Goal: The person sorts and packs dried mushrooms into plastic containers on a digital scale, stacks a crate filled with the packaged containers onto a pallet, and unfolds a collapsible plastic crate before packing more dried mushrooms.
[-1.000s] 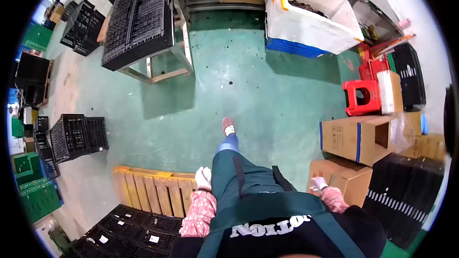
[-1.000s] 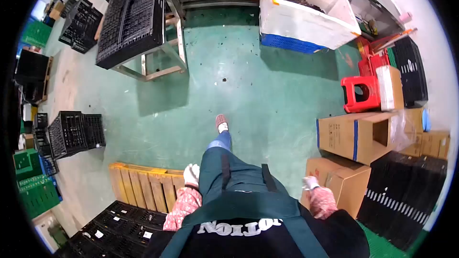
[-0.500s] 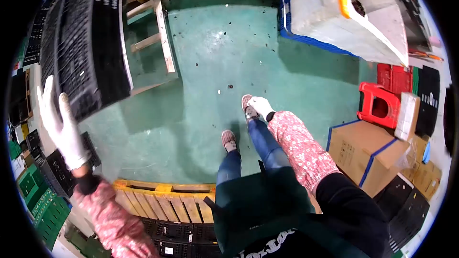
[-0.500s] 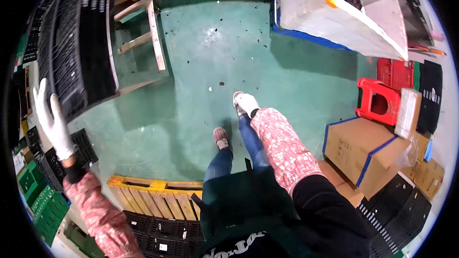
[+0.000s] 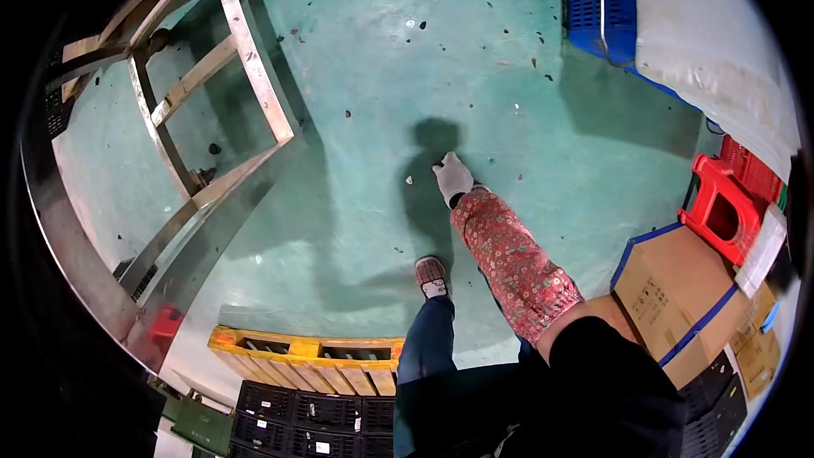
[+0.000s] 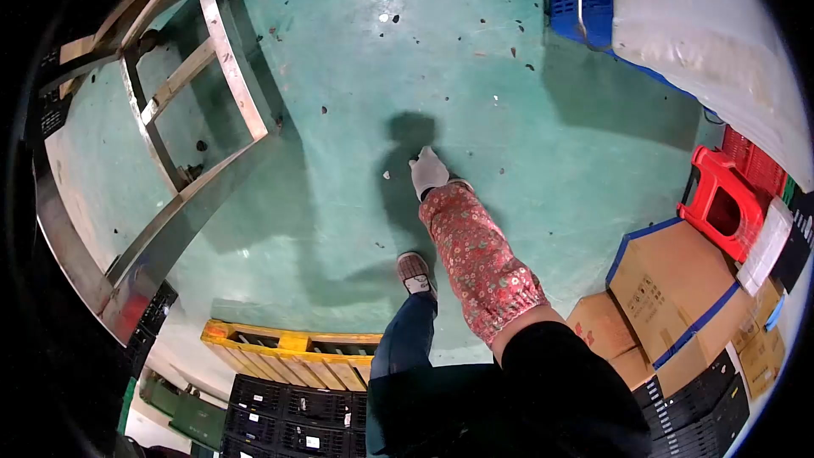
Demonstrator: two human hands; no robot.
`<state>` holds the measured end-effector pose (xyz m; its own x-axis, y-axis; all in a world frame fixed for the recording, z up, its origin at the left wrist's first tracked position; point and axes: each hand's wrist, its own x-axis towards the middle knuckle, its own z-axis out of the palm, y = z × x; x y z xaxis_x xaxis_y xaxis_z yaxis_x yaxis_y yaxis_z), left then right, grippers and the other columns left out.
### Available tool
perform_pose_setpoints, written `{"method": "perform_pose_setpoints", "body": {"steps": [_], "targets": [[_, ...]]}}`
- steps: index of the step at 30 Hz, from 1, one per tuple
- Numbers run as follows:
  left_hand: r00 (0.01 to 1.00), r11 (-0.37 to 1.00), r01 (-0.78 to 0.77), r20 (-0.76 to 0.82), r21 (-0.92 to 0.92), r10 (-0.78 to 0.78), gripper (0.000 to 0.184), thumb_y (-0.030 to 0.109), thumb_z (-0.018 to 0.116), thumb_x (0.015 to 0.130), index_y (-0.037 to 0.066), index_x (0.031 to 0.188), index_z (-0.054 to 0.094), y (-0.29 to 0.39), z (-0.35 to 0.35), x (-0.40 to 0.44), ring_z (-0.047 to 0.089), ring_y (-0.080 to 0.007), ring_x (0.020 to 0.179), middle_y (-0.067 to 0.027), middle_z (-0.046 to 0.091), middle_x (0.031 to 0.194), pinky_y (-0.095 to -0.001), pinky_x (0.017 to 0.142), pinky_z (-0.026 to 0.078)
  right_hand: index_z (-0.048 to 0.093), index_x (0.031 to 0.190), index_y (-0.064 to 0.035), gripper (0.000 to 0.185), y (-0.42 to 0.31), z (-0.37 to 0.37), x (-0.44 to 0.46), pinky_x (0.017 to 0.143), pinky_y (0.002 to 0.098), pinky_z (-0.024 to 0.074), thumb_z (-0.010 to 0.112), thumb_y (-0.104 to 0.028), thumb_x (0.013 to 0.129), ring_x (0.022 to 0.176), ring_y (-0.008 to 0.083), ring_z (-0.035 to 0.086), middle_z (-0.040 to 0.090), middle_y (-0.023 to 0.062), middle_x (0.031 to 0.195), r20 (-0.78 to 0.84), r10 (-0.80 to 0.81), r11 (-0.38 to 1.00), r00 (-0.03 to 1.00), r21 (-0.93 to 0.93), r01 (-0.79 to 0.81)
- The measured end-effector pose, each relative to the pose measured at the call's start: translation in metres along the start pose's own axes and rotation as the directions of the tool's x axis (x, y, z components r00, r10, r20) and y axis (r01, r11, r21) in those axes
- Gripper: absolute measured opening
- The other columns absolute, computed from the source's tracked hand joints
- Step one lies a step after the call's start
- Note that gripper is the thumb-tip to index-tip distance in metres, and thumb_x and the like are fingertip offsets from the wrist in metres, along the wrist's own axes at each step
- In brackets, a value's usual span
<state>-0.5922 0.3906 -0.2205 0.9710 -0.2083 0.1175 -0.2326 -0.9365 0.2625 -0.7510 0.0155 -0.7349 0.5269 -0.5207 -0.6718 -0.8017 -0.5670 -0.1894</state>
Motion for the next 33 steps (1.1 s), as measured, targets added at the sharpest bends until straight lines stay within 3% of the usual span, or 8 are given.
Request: {"method": "perform_pose_setpoints", "body": {"steps": [11,13,15,19,24,27,29,33], "targets": [[0.999,1.000,0.006,-0.045,-0.002,-0.006,0.047,0.025,0.039,0.101,-0.003,0.136,0.050,0.033,-0.018,0.032,0.037,-0.0300,0.140,-0.0168,0.046,0.146,-0.0440,0.118,0.024,0.066,0.099,-0.0015,0.018,-0.025,-0.184,-0.121,0.062,0.0318,0.0503,0.067,-0.013,0.085,0.066,0.0167,0.064,0.068,0.0088,0.084,0.265,-0.189,0.662,0.945,0.745,-0.076],[0.999,0.999,0.027,-0.027,-0.027,-0.028,0.047,0.024,0.045,0.097,0.000,0.137,0.051,0.045,-0.019,0.034,0.037,-0.0329,0.141,-0.0169,0.043,0.149,-0.0448,0.118,0.022,0.068,0.093,-0.0024,0.014,-0.047,-0.276,-0.169,0.066,0.0312,0.0514,0.070,-0.012,0.084,0.068,0.0168,0.063,0.068,0.0072,0.083,0.119,-0.219,0.715,0.968,0.695,0.076],[0.999,1.000,0.009,-0.047,0.008,-0.008,0.047,0.021,0.049,0.095,0.001,0.137,0.051,0.045,-0.021,0.032,0.037,-0.0337,0.140,-0.0174,0.045,0.147,-0.0450,0.118,0.024,0.069,0.090,-0.0037,0.011,-0.053,-0.375,-0.199,0.070,0.0295,0.0515,0.072,-0.011,0.082,0.073,0.0165,0.064,0.067,0.0049,0.082,-0.480,-0.543,0.588,0.689,0.368,0.720],[0.999,0.998,-0.010,-0.036,0.061,0.013,0.055,0.018,0.062,0.083,0.002,0.135,0.052,0.054,-0.028,0.037,0.041,-0.0396,0.135,-0.0211,0.047,0.143,-0.0488,0.114,0.028,0.066,0.098,-0.0015,0.010,-0.053,-0.582,-0.205,0.075,0.0290,0.0481,0.062,-0.008,0.093,0.082,0.0131,0.059,0.063,0.0070,0.087,-0.849,-0.151,0.723,0.506,0.254,0.643],[0.998,0.999,-0.002,-0.058,0.048,0.005,0.056,0.022,0.068,0.078,0.004,0.129,0.054,0.062,-0.030,0.042,0.041,-0.0391,0.133,-0.0195,0.048,0.140,-0.0518,0.111,0.030,0.060,0.123,-0.0013,0.035,-0.037,-0.688,-0.142,0.093,0.0373,0.0484,0.063,-0.022,0.096,0.102,0.0284,0.063,0.065,0.0176,0.115,-0.833,-0.482,0.872,0.272,-0.423,0.247],[0.999,0.998,0.039,-0.004,0.046,-0.039,0.060,0.023,0.070,0.078,0.005,0.132,0.052,0.067,-0.035,0.041,0.037,-0.0381,0.137,-0.0185,0.044,0.144,-0.0521,0.113,0.027,0.058,0.126,0.0009,0.036,-0.083,-0.674,-0.153,0.100,0.0375,0.0456,0.061,-0.019,0.096,0.114,0.0302,0.059,0.062,0.0193,0.122,-0.805,-0.458,0.821,0.377,-0.220,0.527],[0.999,0.998,0.037,0.007,0.050,-0.037,0.058,0.033,0.067,0.081,0.004,0.130,0.055,0.063,-0.031,0.039,0.036,-0.0357,0.138,-0.0183,0.045,0.143,-0.0510,0.115,0.023,0.065,0.113,-0.0002,0.029,-0.136,-0.635,-0.156,0.095,0.0357,0.0472,0.064,-0.023,0.094,0.103,0.0276,0.062,0.067,0.0153,0.107,-0.564,-0.220,0.812,0.796,0.347,0.470],[0.999,0.999,0.046,0.029,-0.012,-0.046,0.059,0.035,0.067,0.080,0.004,0.128,0.057,0.059,-0.032,0.035,0.037,-0.0356,0.137,-0.0189,0.048,0.141,-0.0524,0.115,0.022,0.070,0.106,-0.0088,0.023,-0.260,-0.539,-0.206,0.087,0.0364,0.0515,0.065,-0.025,0.090,0.100,0.0284,0.065,0.069,0.0135,0.105,-0.203,-0.702,0.671,0.683,0.131,0.729]]}}
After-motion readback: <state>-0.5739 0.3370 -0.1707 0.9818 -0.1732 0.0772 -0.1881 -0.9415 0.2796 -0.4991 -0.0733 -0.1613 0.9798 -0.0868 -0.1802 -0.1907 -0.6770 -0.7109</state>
